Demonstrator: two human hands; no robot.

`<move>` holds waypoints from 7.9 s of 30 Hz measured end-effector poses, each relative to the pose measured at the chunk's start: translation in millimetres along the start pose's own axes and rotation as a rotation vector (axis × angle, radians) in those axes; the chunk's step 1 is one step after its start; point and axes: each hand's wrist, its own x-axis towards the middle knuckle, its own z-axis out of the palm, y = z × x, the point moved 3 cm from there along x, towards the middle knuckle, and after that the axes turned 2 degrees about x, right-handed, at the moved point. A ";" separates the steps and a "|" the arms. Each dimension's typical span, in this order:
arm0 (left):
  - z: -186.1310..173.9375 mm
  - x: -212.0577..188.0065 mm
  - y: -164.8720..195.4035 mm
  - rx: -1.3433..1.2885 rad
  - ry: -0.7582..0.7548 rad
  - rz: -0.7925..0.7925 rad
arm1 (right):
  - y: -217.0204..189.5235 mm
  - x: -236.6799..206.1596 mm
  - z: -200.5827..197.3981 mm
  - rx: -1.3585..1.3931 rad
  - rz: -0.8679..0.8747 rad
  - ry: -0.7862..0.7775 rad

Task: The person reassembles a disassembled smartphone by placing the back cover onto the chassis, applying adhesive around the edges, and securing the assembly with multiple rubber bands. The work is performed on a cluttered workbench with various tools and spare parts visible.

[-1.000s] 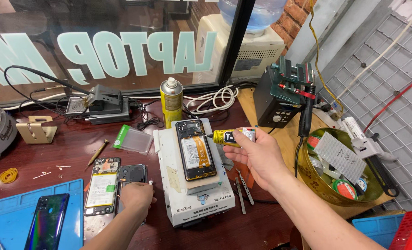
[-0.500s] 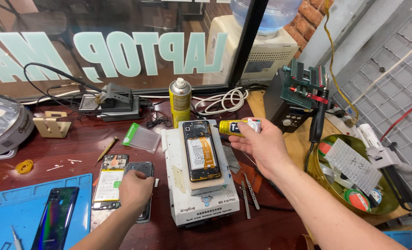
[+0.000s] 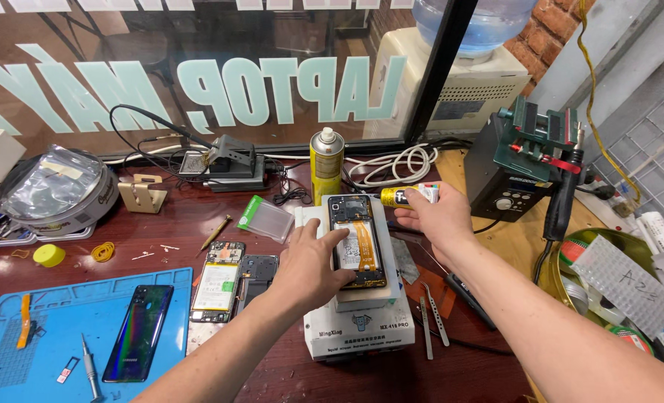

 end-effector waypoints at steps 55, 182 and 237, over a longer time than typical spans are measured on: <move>-6.3 2.4 7.9 0.082 -0.119 -0.093 | 13.1 -23.3 4.2 0.022 0.065 0.097; 4.4 -13.4 -21.2 -0.237 -0.117 -0.053 | -30.8 -34.7 73.5 -0.546 -0.311 -0.091; 11.8 -7.5 -26.1 -0.252 -0.107 -0.075 | -15.8 -70.2 45.9 -0.495 -0.213 -0.193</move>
